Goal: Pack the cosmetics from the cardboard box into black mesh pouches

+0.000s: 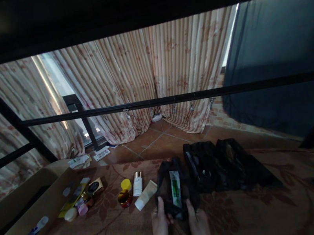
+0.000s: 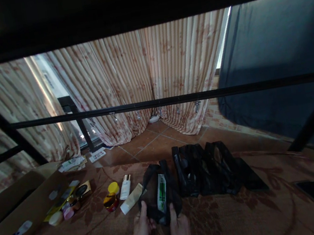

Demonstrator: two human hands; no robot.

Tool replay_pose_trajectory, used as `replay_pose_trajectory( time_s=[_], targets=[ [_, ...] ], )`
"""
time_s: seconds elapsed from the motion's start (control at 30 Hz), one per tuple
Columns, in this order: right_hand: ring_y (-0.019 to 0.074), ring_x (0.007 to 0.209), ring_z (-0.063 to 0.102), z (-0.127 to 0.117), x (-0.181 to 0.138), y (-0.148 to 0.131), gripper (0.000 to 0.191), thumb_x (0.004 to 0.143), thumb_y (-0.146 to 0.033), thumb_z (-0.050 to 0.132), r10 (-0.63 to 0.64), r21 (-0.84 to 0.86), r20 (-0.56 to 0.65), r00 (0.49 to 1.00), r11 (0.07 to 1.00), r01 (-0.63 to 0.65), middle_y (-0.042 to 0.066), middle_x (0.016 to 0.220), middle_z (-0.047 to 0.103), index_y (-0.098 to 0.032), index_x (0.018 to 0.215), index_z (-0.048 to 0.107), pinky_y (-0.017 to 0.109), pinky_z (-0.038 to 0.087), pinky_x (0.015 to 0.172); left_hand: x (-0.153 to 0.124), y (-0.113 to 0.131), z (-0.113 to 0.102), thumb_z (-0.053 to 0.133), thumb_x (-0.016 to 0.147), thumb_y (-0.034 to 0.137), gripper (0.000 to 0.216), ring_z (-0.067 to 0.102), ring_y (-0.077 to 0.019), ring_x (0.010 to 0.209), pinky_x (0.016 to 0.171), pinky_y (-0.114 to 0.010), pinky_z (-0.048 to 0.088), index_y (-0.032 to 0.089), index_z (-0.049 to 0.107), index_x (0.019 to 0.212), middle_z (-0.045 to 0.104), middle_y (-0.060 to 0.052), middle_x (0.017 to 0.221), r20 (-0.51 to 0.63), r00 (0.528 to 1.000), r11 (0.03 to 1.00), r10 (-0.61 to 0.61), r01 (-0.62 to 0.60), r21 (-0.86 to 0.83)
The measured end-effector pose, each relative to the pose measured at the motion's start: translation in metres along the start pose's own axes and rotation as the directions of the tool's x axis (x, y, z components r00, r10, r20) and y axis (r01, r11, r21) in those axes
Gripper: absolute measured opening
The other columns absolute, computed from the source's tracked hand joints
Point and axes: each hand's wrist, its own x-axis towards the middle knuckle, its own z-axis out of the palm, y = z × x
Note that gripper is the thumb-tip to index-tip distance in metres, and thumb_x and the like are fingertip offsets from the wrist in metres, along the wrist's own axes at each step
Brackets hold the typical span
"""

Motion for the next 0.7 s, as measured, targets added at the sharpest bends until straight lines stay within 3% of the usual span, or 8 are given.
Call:
replay_pose_trajectory(
  time_s=[0.13, 0.3, 0.5, 0.7],
  targets=[
    [0.0211, 0.058, 0.064, 0.002, 0.001, 0.008, 0.059, 0.086, -0.058, 0.033, -0.068, -0.017, -0.005, 0.998, 0.998, 0.068, 0.011, 0.062, 0.067, -0.015, 0.067, 0.069, 0.026, 0.047, 0.059, -0.001, 0.001, 0.0, 0.05, 0.064, 0.073, 0.058, 0.036, -0.0086, 0.034, 0.038, -0.022, 0.027, 0.018, 0.044, 0.049, 0.041, 0.003, 0.037, 0.015, 1.0, 0.999, 0.014, -0.015, 0.051],
    [0.0211, 0.062, 0.066, 0.004, 0.003, 0.012, 0.055, 0.087, -0.055, 0.035, -0.111, -0.027, -0.021, 0.994, 0.994, 0.11, 0.011, 0.067, 0.068, -0.015, 0.073, 0.069, 0.026, 0.047, 0.059, 0.0, 0.001, -0.003, 0.043, 0.064, 0.078, 0.062, 0.04, -0.0107, 0.036, 0.04, -0.024, 0.029, 0.019, 0.044, 0.047, 0.043, 0.001, 0.038, 0.006, 0.999, 0.99, 0.035, -0.035, 0.14],
    [0.0218, 0.065, 0.066, 0.002, 0.005, 0.009, 0.054, 0.086, -0.055, 0.036, -0.101, -0.041, 0.001, 0.995, 0.994, 0.1, 0.011, 0.066, 0.069, -0.015, 0.075, 0.07, 0.026, 0.048, 0.06, 0.004, -0.002, -0.004, 0.04, 0.06, 0.082, 0.064, 0.041, -0.0113, 0.035, 0.041, -0.025, 0.031, 0.02, 0.04, 0.045, 0.042, 0.001, 0.037, 0.025, 0.999, 0.986, 0.03, -0.034, 0.161],
    [0.0214, 0.064, 0.065, 0.003, 0.004, 0.014, 0.059, 0.087, -0.057, 0.03, -0.034, -0.094, 0.003, 0.999, 0.995, 0.034, 0.012, 0.065, 0.068, -0.014, 0.073, 0.069, 0.026, 0.047, 0.062, 0.005, -0.001, -0.003, 0.042, 0.057, 0.083, 0.063, 0.042, -0.012, 0.036, 0.041, -0.026, 0.034, 0.022, 0.037, 0.045, 0.04, 0.003, 0.036, -0.035, 0.999, 0.987, -0.001, 0.007, 0.158]
  ],
)
